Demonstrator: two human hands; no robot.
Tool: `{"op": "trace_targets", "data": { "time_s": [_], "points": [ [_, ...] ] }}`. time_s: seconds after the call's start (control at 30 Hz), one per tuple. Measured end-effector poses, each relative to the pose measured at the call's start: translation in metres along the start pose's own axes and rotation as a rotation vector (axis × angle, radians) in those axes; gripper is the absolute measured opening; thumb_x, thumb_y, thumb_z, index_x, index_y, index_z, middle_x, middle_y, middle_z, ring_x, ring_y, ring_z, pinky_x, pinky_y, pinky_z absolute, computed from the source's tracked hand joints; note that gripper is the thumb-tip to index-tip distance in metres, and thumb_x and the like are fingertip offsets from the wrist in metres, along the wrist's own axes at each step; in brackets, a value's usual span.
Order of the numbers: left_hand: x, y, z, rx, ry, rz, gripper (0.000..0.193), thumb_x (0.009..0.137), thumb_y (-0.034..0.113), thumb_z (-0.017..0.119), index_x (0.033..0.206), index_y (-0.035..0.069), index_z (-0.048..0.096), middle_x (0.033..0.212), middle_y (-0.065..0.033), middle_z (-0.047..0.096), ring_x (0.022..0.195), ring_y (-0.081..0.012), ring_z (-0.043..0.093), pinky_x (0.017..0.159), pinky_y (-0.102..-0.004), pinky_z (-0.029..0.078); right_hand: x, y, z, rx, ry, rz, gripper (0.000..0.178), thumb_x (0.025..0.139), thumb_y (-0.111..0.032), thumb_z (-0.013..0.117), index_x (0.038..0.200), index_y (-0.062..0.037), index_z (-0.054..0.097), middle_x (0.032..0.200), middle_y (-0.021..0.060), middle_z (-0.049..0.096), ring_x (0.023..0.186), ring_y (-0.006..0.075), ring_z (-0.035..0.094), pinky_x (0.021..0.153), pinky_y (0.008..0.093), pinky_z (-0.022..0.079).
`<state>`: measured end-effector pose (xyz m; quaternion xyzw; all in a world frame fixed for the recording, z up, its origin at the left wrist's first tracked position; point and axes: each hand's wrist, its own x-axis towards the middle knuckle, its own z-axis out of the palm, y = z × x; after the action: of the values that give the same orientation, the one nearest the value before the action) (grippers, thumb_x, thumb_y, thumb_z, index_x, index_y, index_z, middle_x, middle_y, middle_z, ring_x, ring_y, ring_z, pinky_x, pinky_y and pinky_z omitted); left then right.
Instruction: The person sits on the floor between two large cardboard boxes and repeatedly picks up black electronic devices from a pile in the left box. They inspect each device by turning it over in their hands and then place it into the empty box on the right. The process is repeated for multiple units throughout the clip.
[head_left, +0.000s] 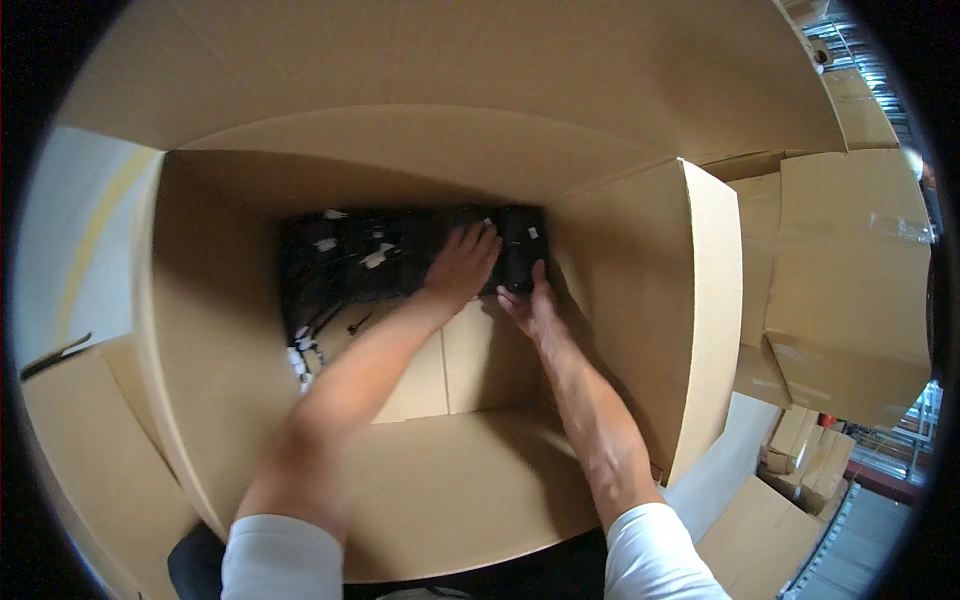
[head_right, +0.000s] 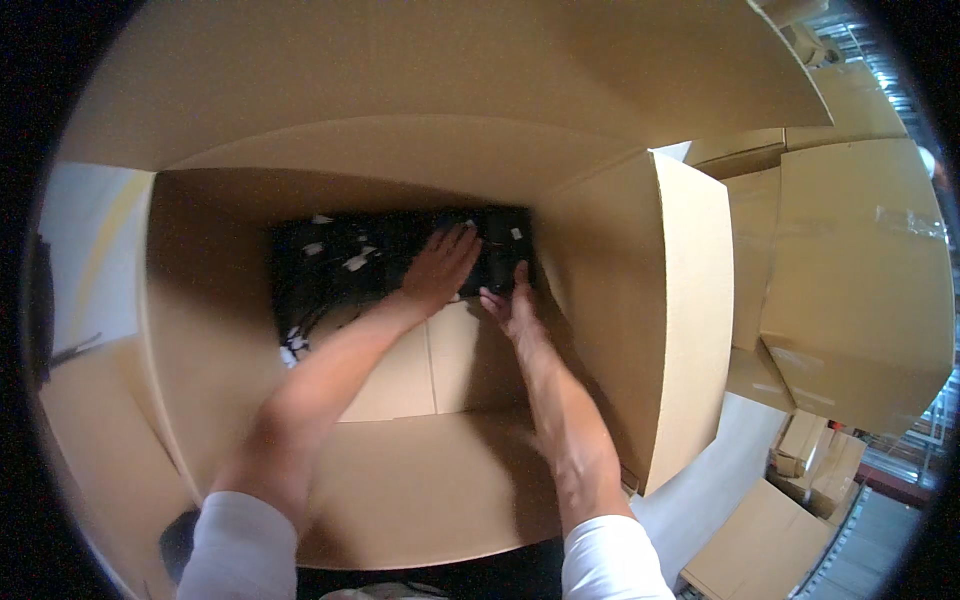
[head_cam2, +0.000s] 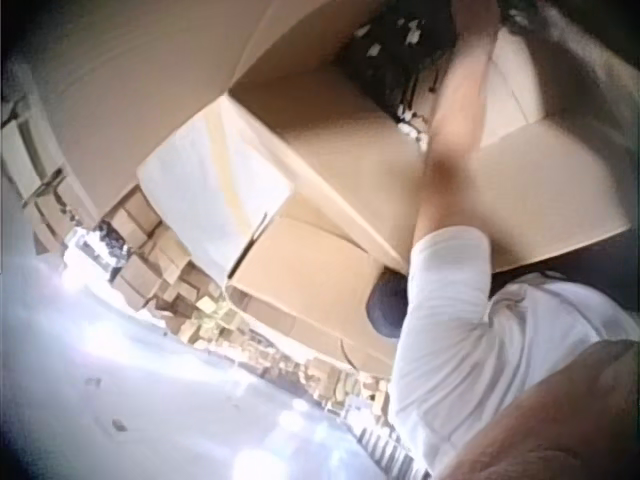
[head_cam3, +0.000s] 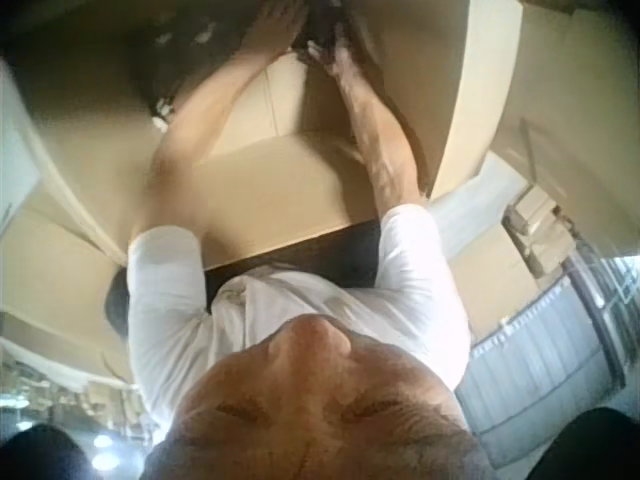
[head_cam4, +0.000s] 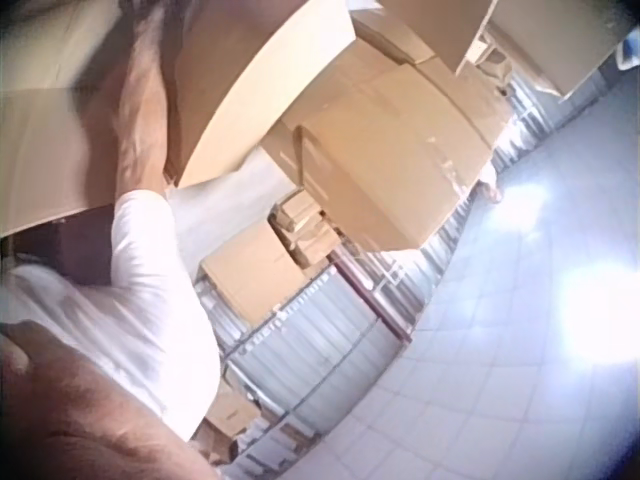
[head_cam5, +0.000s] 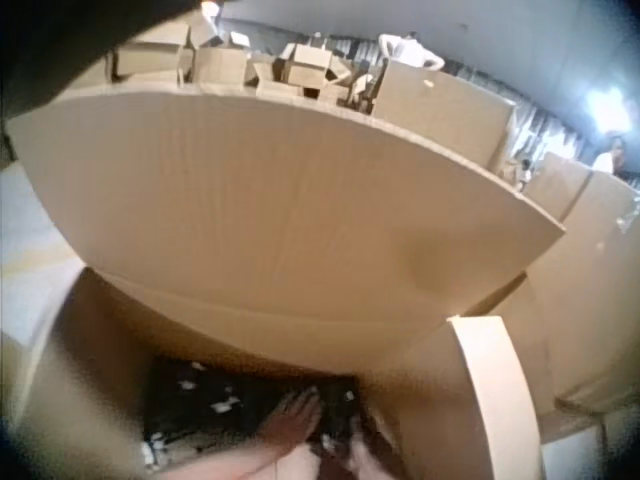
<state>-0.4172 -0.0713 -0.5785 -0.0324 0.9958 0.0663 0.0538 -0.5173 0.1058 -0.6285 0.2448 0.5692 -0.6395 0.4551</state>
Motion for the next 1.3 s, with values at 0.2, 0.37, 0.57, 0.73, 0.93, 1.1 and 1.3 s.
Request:
{"op": "trace_targets", "data": {
  "time_s": [0.2, 0.37, 0.57, 0.73, 0.93, 1.1, 1.3],
  "points": [
    [-0.046, 0.017, -0.12, -0.239, 0.073, 0.038, 0.102, 0.063, 0.043, 0.09, 0.142, -0.007, 0.049, 0.144, -0.0273, 0.049, 0.137, -0.0477, 0.043, 0.114, -0.0636, 0.031, 0.0, -0.002, -0.024, -0.252, -0.279, -0.024, 0.072, 0.097, -0.063, 0.056, 0.142, -0.0069, 0.049, 0.132, 0.016, 0.06, 0.114, 0.0311, 0.064, 0.099, 0.0435, 0.054],
    [-0.226, -0.021, -0.296, -0.089, 0.149, 0.213, 0.046, 0.08, 0.039, 0.076, 0.106, 0.003, 0.065, 0.106, -0.015, 0.068, 0.114, -0.0302, 0.063, 0.1, -0.0508, 0.046, -0.019, -0.029, -0.007, -1.459, 0.058, -0.348, 0.063, 0.098, -0.058, 0.058, 0.128, -0.0031, 0.059, 0.123, 0.0201, 0.066, 0.107, 0.0328, 0.067, 0.092, 0.0456, 0.055],
    [-0.561, -0.105, -0.367, -0.019, 0.827, -0.747, 0.022, 0.09, 0.018, 0.07, 0.105, 0.002, 0.074, 0.098, -0.0149, 0.075, 0.087, -0.0305, 0.073, 0.079, -0.0381, 0.058, -0.105, -0.065, 0.04, -1.782, 0.087, -0.689, 0.045, 0.099, -0.041, 0.066, 0.086, 0.0026, 0.065, 0.08, 0.0159, 0.07, 0.071, 0.0272, 0.069, 0.063, 0.0414, 0.056],
    [-0.747, -0.164, -0.221, -0.224, 0.293, -1.677, 0.109, 0.074, 0.049, 0.084, 0.153, -0.002, 0.029, 0.146, -0.0336, 0.043, 0.131, -0.0478, 0.05, 0.106, -0.0512, 0.045, -0.209, -0.054, 0.086, -1.469, -0.225, -0.524, 0.033, 0.1, -0.031, 0.065, 0.098, 0.0013, 0.064, 0.077, 0.0064, 0.065, 0.062, 0.0147, 0.064, 0.054, 0.0299, 0.053],
    [-0.789, -0.195, -0.174, -0.404, 0.343, -1.662, 0.119, 0.064, 0.037, 0.087, 0.158, 0.007, 0.021, 0.147, -0.0299, 0.041, 0.134, -0.0492, 0.046, 0.109, -0.0549, 0.044, -0.325, -0.003, 0.151, -1.731, -0.543, -0.68, 0.03, 0.098, -0.023, 0.064, 0.107, 0.006, 0.067, 0.083, 0.0109, 0.069, 0.074, 0.0171, 0.067, 0.069, 0.032, 0.054],
    [-0.807, -0.141, -0.306, -1.327, 0.448, -1.23, 0.067, 0.07, 0.028, 0.082, 0.128, -0.001, 0.063, 0.109, -0.011, 0.069, 0.107, -0.0202, 0.063, 0.094, -0.0349, 0.05, -0.466, 0.046, 0.237, -1.711, -0.689, -0.884, 0.04, 0.096, -0.02, 0.067, 0.126, 0.0063, 0.062, 0.106, 0.0198, 0.075, 0.099, 0.0272, 0.073, 0.09, 0.0355, 0.056],
    [-0.762, -0.052, -0.422, -1.016, 0.436, -0.6, 0.043, 0.076, 0.022, 0.074, 0.112, -0.001, 0.066, 0.094, -0.0023, 0.066, 0.086, -0.0095, 0.058, 0.079, -0.0275, 0.049, -0.599, 0.146, 0.353, -1.229, -1.218, -1.445, 0.069, 0.084, -0.011, 0.082, 0.145, -0.003, 0.05, 0.136, 0.0201, 0.06, 0.12, 0.0272, 0.064, 0.102, 0.0373, 0.051]
  ]
}}
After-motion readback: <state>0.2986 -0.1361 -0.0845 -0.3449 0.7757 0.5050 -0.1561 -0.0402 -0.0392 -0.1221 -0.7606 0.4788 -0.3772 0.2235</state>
